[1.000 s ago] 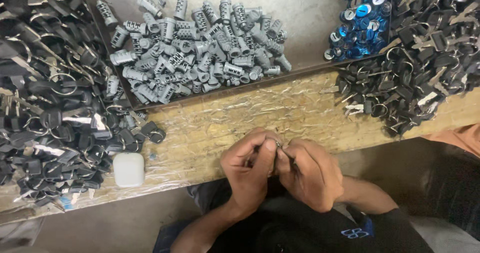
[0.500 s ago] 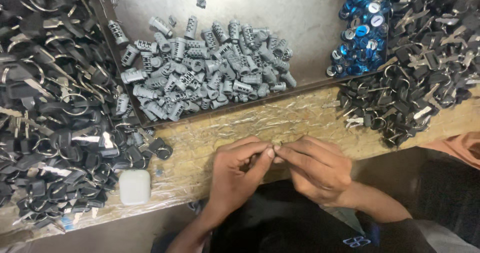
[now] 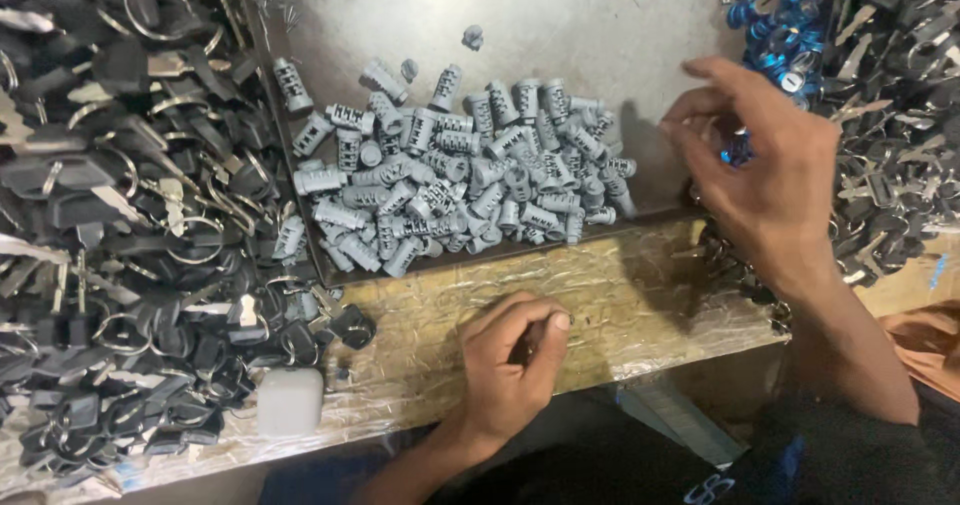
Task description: The person sits at a workbench assembling plastic key heads onto key blanks. They pick a gray plastic key head from a tray, insert a metal key blank into it, press a blue cap piece onto the head, and place the finished key onto a pile, repeating this cycle.
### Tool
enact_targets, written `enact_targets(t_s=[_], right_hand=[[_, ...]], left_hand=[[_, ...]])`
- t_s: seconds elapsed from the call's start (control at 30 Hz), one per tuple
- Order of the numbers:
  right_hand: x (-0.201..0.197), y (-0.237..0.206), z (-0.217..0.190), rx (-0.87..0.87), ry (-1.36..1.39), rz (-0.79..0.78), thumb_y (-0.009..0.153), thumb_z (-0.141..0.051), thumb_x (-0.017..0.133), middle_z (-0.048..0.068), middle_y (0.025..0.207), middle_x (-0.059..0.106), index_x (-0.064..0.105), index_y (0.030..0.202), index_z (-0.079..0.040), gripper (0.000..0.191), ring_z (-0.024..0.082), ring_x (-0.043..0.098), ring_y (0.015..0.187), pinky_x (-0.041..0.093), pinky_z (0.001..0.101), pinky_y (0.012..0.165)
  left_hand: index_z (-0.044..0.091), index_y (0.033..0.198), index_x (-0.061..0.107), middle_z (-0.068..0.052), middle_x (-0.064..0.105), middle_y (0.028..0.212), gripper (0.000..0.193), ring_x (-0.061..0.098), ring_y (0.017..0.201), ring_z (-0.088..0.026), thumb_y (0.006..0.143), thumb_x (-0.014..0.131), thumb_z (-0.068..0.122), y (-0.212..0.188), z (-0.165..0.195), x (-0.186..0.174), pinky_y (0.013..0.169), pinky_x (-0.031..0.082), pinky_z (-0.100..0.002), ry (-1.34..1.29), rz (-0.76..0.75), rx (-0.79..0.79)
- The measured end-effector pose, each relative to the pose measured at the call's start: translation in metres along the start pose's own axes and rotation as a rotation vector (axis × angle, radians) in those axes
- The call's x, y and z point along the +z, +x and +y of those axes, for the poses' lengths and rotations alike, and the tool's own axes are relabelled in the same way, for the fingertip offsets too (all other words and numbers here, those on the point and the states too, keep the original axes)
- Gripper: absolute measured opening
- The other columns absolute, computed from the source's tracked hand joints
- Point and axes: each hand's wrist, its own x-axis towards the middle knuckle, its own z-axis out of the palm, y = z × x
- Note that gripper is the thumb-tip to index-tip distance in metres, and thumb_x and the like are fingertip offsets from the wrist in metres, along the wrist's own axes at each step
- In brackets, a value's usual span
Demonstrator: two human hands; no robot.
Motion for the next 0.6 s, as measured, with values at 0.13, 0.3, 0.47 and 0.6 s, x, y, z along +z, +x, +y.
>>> enact_targets(t_s=[0.13,0.3,0.47,0.6], right_hand=[[0.006,0.001,-0.002,-0.145,0.033,-0.03,0.094,-0.004,0.08,0.011,0.11,0.075,0.061,0.137,-0.002,0.046,0.018,0.071,0.089,0.056,0.0308,0.081],[0.015,-0.016,0.015,-0.023,0.061,-0.046,0.093,-0.005,0.079,0.009,0.101,0.076,0.064,0.134,-0.003,0.044,0.016,0.069,0.077,0.054,0.0299,0.07],[0.003,-0.009,0.021,-0.126,0.058,0.061,0.099,-0.008,0.08,0.012,0.106,0.072,0.063,0.136,-0.002,0.041,0.021,0.069,0.081,0.055,0.0311,0.072],[0.022,0.018,0.018,-0.27,0.023,0.117,0.1,-0.011,0.08,0.016,0.105,0.069,0.066,0.132,0.001,0.036,0.03,0.066,0.085,0.052,0.0373,0.072]], left_hand=[[-0.002,0.093,0.069,-0.002,0.057,0.074,0.004,0.047,0.06,-0.007,0.096,0.07,0.0,0.001,0.0,0.004,0.053,0.038,-0.024,0.008,-0.001,-0.04],[-0.002,0.094,0.068,-0.001,0.06,0.079,0.003,0.049,0.064,-0.005,0.097,0.068,-0.001,0.001,-0.003,0.005,0.056,0.039,-0.023,0.037,0.019,0.026],[-0.002,0.094,0.069,-0.001,0.063,0.081,0.004,0.05,0.064,-0.003,0.097,0.068,-0.001,0.003,-0.003,0.007,0.055,0.04,-0.021,0.092,0.048,0.037],[-0.003,0.094,0.068,-0.001,0.065,0.083,0.004,0.051,0.064,-0.002,0.097,0.068,0.0,0.004,-0.001,0.008,0.054,0.041,-0.02,0.154,0.048,0.037]])
